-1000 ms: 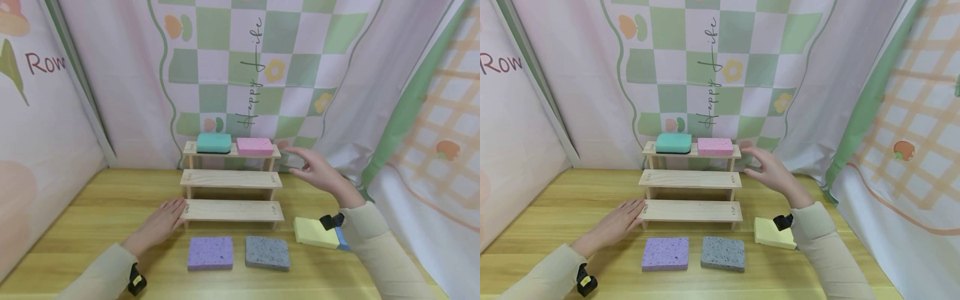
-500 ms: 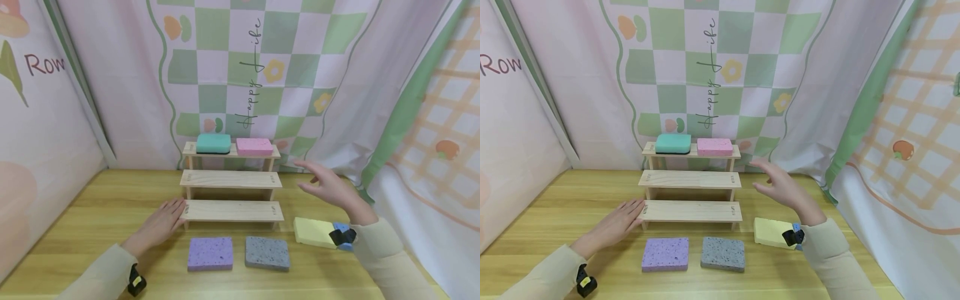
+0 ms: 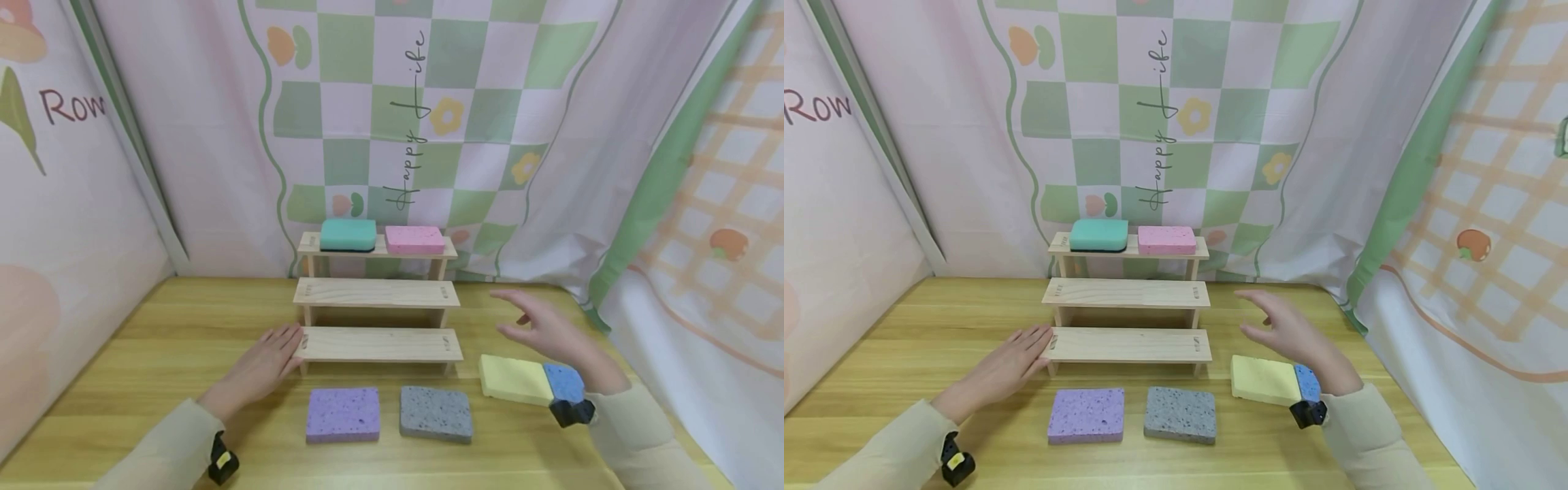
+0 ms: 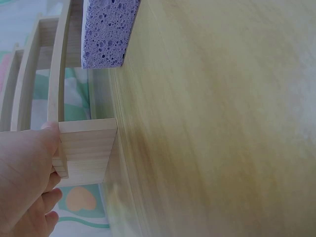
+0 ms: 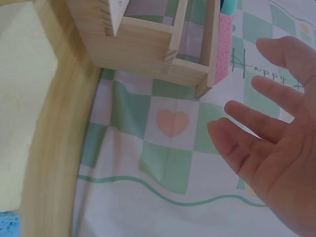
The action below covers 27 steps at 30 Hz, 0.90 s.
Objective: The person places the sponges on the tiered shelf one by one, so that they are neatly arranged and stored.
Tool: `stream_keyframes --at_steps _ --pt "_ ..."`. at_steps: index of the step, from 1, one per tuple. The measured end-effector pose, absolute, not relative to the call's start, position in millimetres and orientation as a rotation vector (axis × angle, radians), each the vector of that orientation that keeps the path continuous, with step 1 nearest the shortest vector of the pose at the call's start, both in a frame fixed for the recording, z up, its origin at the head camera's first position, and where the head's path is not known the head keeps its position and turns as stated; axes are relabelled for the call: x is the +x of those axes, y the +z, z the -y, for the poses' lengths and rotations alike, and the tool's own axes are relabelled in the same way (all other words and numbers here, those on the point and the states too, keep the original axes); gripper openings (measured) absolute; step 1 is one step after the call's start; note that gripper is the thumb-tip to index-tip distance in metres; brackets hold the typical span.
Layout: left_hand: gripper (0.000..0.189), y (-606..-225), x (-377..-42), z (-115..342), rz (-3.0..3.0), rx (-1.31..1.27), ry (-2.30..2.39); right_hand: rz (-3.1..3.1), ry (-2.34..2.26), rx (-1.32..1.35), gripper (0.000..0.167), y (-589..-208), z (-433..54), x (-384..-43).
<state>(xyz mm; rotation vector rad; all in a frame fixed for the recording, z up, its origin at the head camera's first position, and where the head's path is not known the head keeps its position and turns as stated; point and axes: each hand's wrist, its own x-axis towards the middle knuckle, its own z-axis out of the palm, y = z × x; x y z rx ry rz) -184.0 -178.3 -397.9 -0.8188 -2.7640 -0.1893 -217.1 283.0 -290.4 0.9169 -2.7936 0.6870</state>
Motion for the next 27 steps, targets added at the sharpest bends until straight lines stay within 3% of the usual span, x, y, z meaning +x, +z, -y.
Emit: stream_keyframes --at_steps 27 --pt "0.05 -397 -183 178 2.779 -0.804 -0.193 2.864 0.841 0.993 0.053 -348 -309 -190"
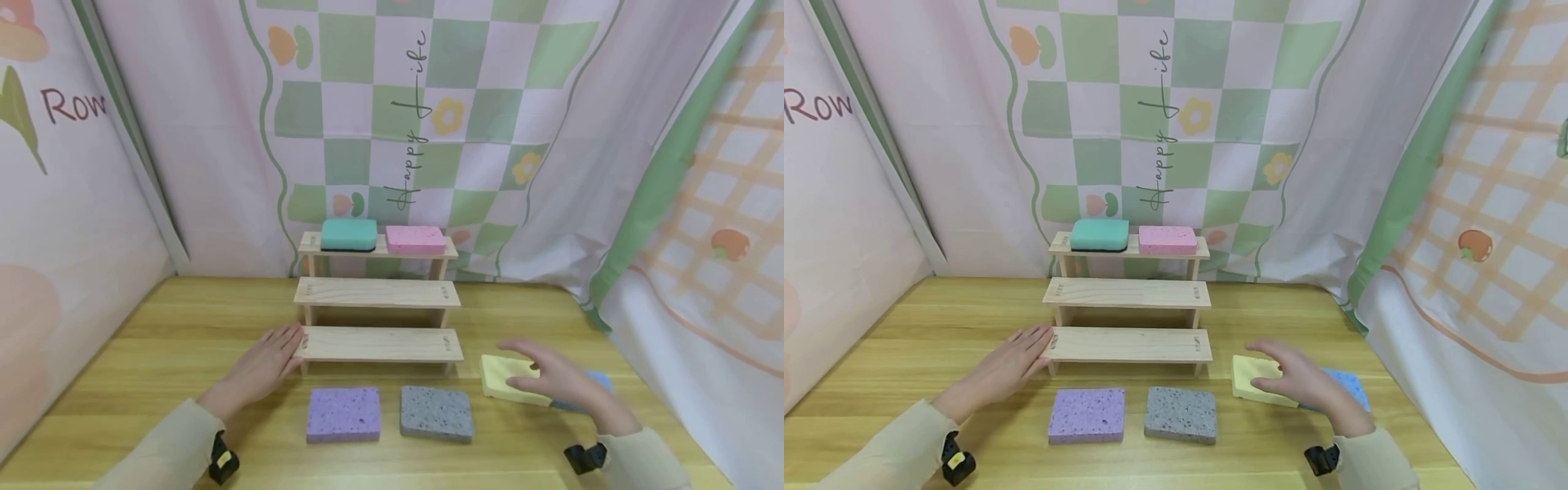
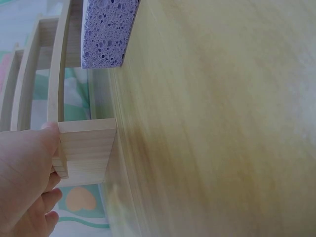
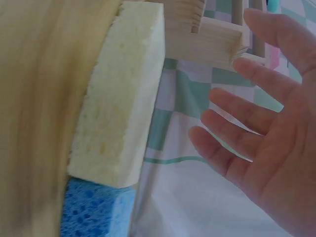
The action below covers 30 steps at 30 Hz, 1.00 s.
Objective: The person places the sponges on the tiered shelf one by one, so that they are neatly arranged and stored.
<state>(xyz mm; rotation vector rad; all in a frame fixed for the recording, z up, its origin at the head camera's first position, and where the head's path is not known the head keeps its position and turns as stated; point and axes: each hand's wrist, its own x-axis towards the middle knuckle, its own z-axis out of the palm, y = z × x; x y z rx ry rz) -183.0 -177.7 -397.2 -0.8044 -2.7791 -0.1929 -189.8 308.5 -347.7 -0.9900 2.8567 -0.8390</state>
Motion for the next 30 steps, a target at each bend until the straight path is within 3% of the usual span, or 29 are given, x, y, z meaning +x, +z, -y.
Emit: stream_keyframes --at_steps 17,30 --pt "0.05 -401 -185 178 2.749 -0.81 -0.195 -2.811 -0.735 -0.889 0.055 -370 -324 -192" --pt "0.049 -398 -184 178 2.763 -0.809 -0.193 -2.796 -0.698 -0.878 0.046 -369 -323 -190"
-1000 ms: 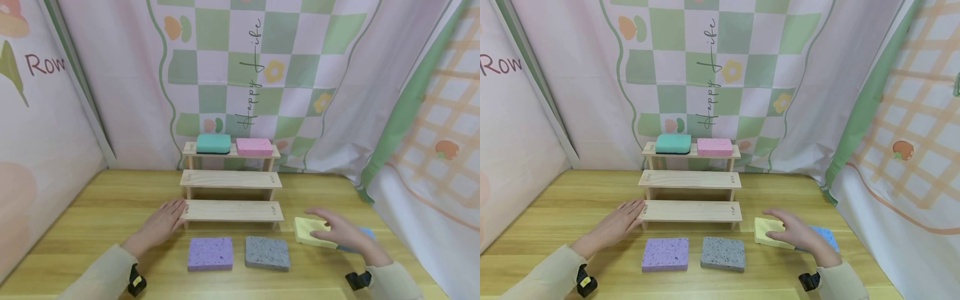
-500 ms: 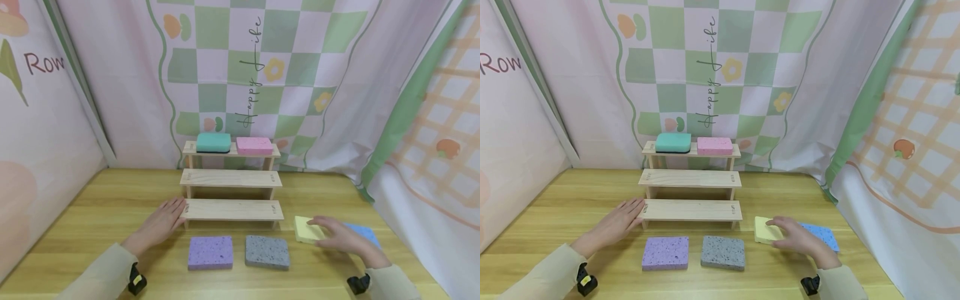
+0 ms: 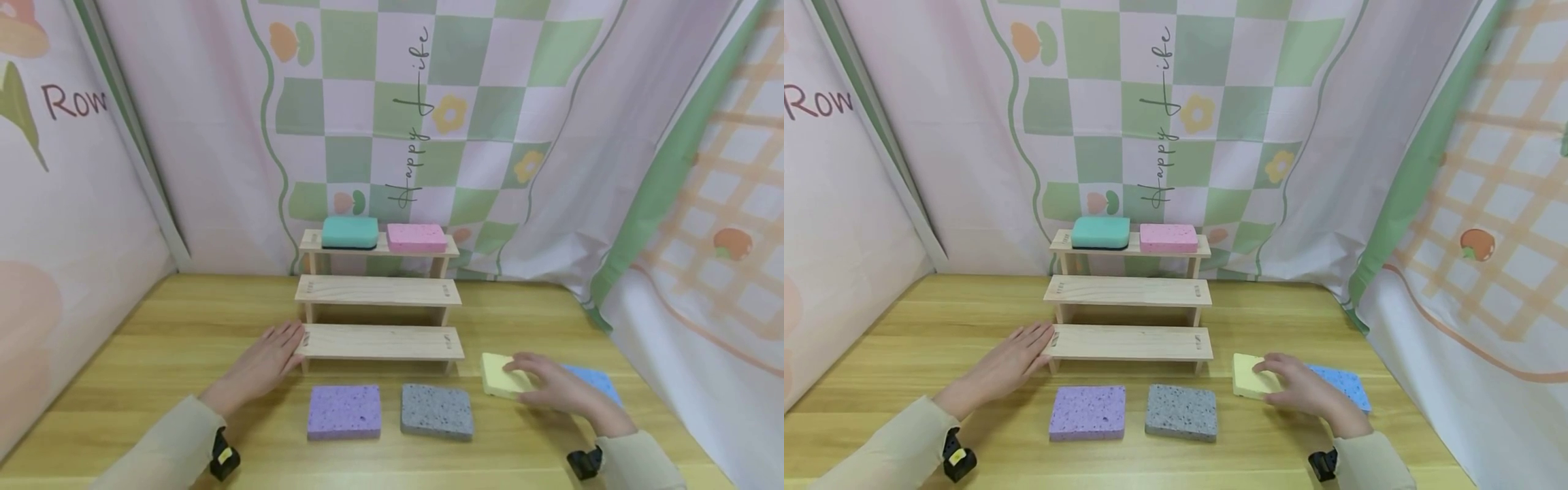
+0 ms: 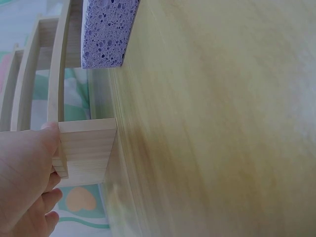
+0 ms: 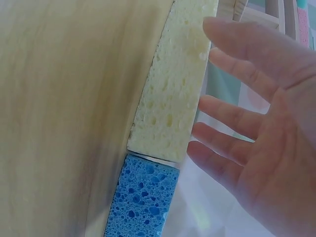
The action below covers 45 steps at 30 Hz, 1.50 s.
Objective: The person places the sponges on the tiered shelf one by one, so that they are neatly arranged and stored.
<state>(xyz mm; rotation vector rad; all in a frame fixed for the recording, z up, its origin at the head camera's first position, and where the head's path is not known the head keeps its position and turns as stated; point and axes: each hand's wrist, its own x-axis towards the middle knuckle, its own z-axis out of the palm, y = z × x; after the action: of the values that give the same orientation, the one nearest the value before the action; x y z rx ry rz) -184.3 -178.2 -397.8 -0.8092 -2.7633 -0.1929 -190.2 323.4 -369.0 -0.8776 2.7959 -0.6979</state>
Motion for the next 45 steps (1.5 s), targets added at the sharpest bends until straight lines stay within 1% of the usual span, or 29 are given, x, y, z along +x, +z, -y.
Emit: stream_keyframes --at_steps 15,37,45 --pt "0.05 -398 -184 178 2.787 -0.81 -0.19 -2.801 -0.638 -0.922 0.041 -371 -324 -193" --pt "0.049 -399 -183 179 2.783 -0.811 -0.194 -2.815 -0.683 -1.04 0.042 -379 -331 -198" --pt "0.05 -400 -184 179 2.786 -0.805 -0.197 -2.78 -0.717 -0.995 0.042 -376 -329 -197"
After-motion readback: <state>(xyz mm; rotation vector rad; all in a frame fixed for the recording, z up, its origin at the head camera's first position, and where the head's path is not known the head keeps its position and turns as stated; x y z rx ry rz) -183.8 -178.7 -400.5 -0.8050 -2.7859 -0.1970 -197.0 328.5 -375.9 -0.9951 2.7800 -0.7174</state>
